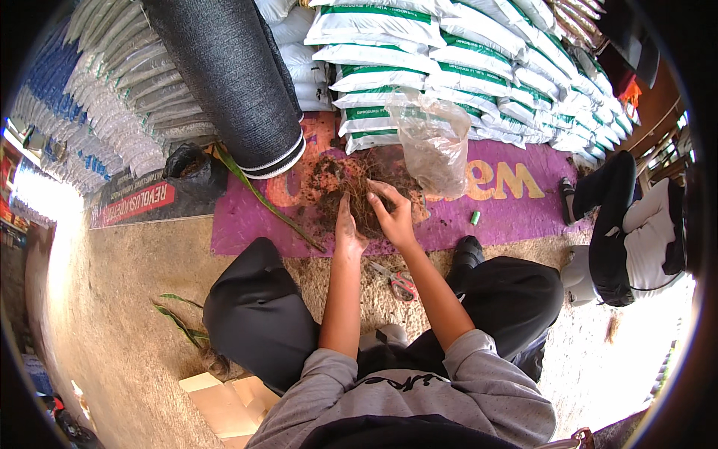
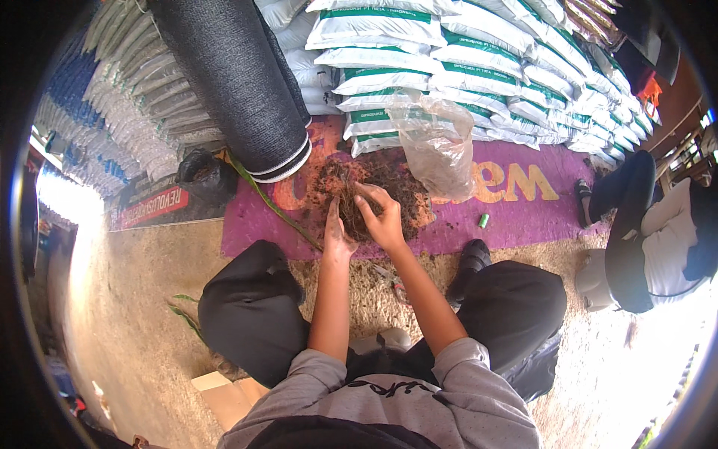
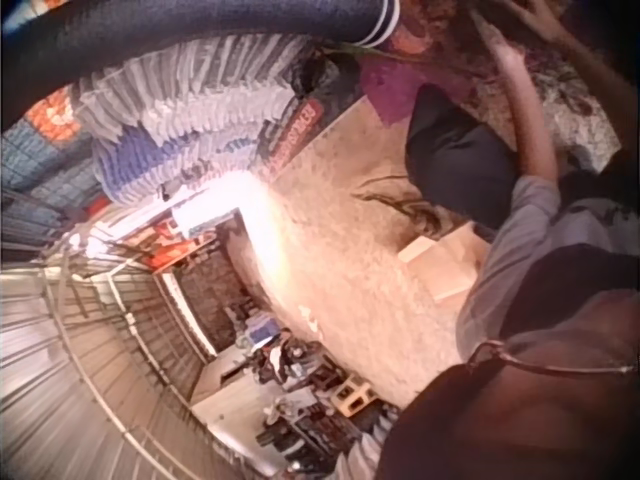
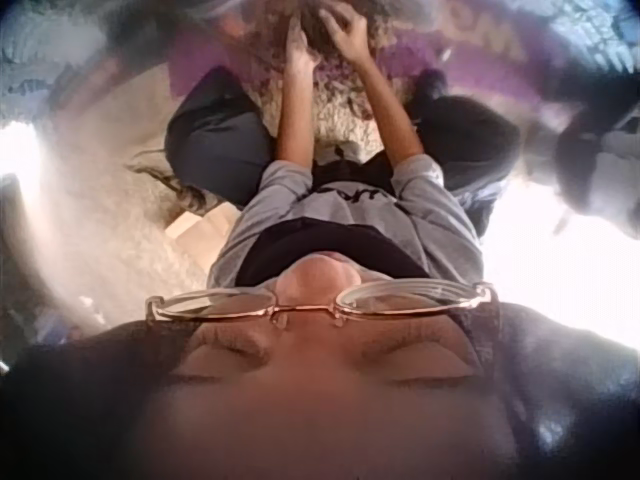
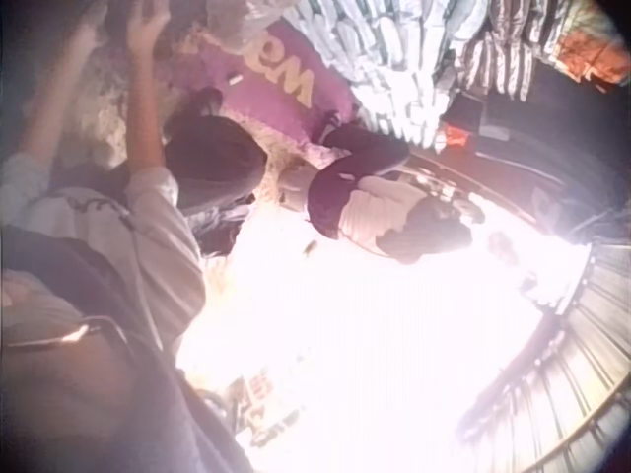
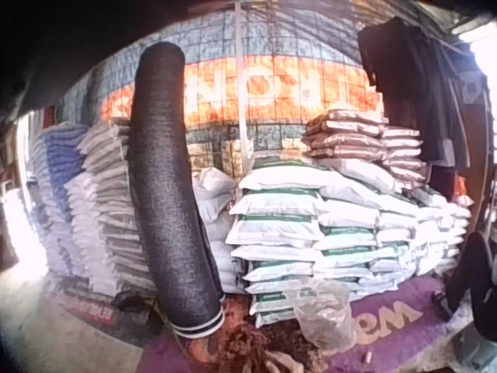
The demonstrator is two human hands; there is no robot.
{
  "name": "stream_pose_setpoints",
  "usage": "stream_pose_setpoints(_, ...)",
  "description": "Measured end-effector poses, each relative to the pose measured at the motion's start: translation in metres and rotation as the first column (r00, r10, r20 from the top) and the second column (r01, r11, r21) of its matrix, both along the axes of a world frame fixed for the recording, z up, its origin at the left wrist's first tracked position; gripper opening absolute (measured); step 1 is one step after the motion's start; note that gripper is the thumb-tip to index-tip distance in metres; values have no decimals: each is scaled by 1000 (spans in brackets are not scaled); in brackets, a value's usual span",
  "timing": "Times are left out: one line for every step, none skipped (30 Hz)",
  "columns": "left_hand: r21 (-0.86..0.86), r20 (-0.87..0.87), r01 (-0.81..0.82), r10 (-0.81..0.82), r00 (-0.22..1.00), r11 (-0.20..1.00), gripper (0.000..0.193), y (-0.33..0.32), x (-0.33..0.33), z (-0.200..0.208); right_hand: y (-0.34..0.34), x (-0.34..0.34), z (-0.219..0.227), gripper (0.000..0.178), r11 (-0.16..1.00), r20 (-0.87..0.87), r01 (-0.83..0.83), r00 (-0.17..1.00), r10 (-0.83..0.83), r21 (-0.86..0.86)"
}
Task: The person sits on the floor and uses both hands to pick up, sift, and separate soil or organic matter from a pile on a purple mat. The person repeatedly lifts handfuls of the material, breaks it apart, and places it back down.
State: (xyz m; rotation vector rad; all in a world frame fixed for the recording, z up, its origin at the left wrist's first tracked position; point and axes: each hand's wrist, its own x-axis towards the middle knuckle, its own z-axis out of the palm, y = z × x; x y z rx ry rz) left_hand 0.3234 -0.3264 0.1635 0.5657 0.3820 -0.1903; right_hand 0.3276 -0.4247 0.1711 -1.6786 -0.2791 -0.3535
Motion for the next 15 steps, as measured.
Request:
stream_pose_setpoints(-15,68,1,0,998,1000,36,1,2,-8,0,-1,6,20,1000,16,2,1000,-2,-20)
stream_pose_setpoints(-31,48,7,-5,999,999,36,0,1,-7,-1,-2,6,22,994,65,13,998,-6,-105)
stream_pose_setpoints(-47,28,12,-11,1000,999,35,-2,1,-6,-2,-4,6,23,982,113,27,994,-6,-189)
stream_pose_setpoints(-62,8,17,-17,1000,998,35,-3,0,-5,-2,-5,5,25,961,161,45,987,-1,-271)
stream_pose_setpoints(-92,-98,-1,-8,995,996,35,-5,0,5,-2,-9,4,27,937,154,22,987,34,-349)
stream_pose_setpoints(-116,-45,21,-27,999,993,35,-4,1,2,0,-13,2,29,912,153,31,988,35,-408)
stream_pose_setpoints(-139,8,45,-44,999,989,35,-1,1,-3,2,-18,0,30,884,151,39,988,35,-466)
stream_pose_setpoints(-160,65,61,-51,997,985,35,6,3,-9,5,-22,1,32,853,153,42,987,45,-520)
stream_pose_setpoints(-239,97,41,-18,995,970,35,11,5,-17,7,-23,3,38,836,152,-1,983,101,-549)
stream_pose_setpoints(-192,131,63,-38,991,979,34,15,6,-26,6,-24,5,39,818,168,-5,978,124,-575)
stream_pose_setpoints(-215,126,23,5,992,976,34,14,6,-25,5,-24,8,40,803,178,-11,973,146,-596)
stream_pose_setpoints(-236,119,-18,47,992,971,34,12,7,-23,4,-25,12,41,786,188,-17,968,168,-617)
stream_pose_setpoints(-210,161,-40,75,984,977,34,13,8,-21,0,-23,14,46,778,203,-7,964,172,-629)
stream_pose_setpoints(-188,203,-61,100,974,980,33,13,8,-12,-4,-24,20,49,825,191,-22,969,158,-565)
stream_pose_setpoints(-166,246,-84,123,961,983,33,14,8,-5,-8,-24,26,52,866,179,-37,973,144,-498)
